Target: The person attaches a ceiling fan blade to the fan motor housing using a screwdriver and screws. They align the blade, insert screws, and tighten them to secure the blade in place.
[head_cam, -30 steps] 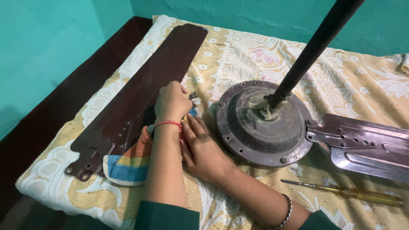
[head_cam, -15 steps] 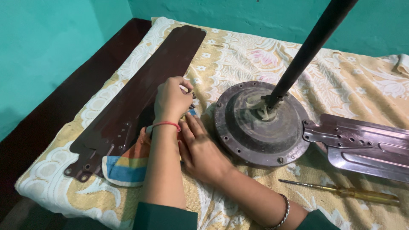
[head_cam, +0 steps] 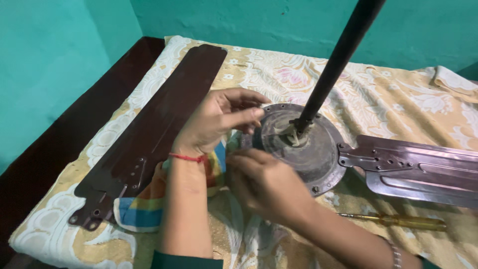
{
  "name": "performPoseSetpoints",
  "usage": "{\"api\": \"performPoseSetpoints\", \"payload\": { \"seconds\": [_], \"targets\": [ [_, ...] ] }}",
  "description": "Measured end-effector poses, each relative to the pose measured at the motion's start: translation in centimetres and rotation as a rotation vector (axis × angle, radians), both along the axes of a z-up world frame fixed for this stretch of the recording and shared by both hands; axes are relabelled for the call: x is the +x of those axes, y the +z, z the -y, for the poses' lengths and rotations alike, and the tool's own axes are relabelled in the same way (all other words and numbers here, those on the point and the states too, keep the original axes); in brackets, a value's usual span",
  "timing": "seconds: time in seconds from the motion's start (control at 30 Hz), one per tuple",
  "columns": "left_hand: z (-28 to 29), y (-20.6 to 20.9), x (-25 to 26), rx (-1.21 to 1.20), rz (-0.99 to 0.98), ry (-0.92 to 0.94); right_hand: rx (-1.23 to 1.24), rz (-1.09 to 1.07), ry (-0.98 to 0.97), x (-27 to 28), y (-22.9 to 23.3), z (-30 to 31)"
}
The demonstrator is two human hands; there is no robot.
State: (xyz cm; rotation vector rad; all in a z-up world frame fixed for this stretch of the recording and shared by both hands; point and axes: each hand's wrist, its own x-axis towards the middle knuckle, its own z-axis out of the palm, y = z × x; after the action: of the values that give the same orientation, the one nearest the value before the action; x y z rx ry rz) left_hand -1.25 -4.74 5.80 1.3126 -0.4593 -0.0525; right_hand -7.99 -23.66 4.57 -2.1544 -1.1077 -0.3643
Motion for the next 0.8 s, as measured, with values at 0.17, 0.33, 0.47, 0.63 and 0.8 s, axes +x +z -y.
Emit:
{"api": "performPoseSetpoints", "payload": {
  "seconds": [0.17,0.33,0.47,0.63,0.8],
  "targets": [
    [2.8,1.4,-1.2,0.042,0.069,-0.396,0.110,0.005,-0.130,0.0,0.9,5.8],
    [6.1,1.5,-1.6,0.221,-0.043,-0.393,0.231,-0.156,-0.392,-0.5,0.4,9.9],
    [10.0,0.2,-1.3,0.185,-0.013,-0.375,0.245,-0.002,-0.378,-1.3,-0.2,12.0],
    [11.7,-0.9,-1.5,0.255,0.091,-0.228,0.126,0.188,-0.414,-1.1,-0.1,14.4],
    [13.0,-0.3,-2.3,0.384,0.162,-0.066,0.208,0.094,-0.437,-0.9,-1.1,14.9]
  ]
}}
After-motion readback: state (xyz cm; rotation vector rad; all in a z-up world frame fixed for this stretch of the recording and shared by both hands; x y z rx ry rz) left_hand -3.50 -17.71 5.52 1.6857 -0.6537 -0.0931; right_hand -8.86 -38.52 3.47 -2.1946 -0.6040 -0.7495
